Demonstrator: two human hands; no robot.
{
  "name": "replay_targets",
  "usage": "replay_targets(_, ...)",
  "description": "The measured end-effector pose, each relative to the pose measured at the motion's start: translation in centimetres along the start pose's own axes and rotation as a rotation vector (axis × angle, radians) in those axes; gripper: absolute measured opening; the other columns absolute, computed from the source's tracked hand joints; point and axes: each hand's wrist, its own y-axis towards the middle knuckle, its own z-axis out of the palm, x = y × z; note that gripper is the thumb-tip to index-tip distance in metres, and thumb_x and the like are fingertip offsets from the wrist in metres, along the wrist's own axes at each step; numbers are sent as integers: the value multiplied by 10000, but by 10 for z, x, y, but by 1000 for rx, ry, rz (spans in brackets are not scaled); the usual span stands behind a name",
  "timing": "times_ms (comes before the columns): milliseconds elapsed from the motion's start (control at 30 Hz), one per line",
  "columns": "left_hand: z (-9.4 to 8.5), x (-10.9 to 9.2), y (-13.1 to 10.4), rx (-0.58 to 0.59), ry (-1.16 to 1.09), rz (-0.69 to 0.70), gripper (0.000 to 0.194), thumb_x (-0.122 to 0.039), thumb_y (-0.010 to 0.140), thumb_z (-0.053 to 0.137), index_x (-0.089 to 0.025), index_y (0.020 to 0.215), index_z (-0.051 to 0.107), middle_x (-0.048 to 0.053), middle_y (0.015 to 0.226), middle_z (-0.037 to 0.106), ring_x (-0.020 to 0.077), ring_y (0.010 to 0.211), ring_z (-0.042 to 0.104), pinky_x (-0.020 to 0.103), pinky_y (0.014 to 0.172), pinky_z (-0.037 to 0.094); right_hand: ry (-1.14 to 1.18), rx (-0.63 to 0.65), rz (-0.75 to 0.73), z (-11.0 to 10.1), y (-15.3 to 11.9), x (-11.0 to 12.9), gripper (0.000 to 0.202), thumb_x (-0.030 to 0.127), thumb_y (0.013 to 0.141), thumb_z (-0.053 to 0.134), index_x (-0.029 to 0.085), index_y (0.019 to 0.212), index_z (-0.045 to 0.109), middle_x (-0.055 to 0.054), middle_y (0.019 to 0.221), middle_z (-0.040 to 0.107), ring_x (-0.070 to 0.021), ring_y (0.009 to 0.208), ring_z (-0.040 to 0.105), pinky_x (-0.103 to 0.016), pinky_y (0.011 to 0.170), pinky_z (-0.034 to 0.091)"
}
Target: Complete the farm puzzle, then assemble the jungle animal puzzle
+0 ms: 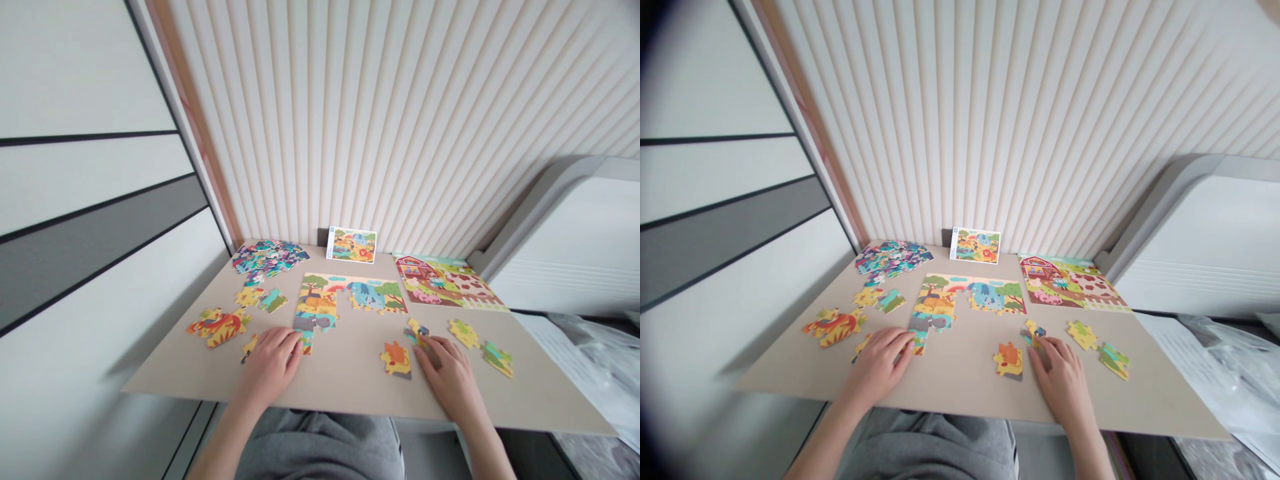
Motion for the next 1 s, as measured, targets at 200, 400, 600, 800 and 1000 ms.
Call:
replay_targets(200,2,2,-2,35,-5,-13,194,-240,1016,540,-239,1133,694,63,1092,729,246,1008,675,414,930,512,7,19,18,-1,1,0,456,571,1005,507,261,1296,671,-101,1244,688,-304,1147,649,-502,1045,505)
replay_targets(400,2,1,-2,18,0,-11,194,-244,1010,547,-242,1128,701,62,1083,732,245,1002,682,411,924,521,-36,18,32,2,1,1,554,557,1018,460,258,1474,562,-112,1512,572,-331,1391,534,-542,1150,437)
replay_targets(600,2,1,-1,22,7,4,216,-253,1030,510,-230,1139,695,76,1087,728,238,1009,677,412,929,528,-5,62,-3,1,5,-1,520,533,1028,444,241,1436,581,-112,1451,632,-323,1389,539,-531,1141,447)
replay_targets(800,3,2,-3,46,-6,-16,209,-263,1031,513,-232,1142,687,77,1089,723,249,1018,675,424,944,524,15,48,17,-1,4,0,514,547,1017,468,256,1426,579,-119,1410,635,-324,1311,586,-542,1113,463)
replay_targets(1000,1,1,-2,58,-9,-20,208,-251,1033,513,-226,1146,686,72,1100,719,248,1024,670,432,951,517,-1,30,32,-1,3,2,544,570,1009,474,258,1447,558,-116,1411,626,-327,1291,597,-539,1129,450)
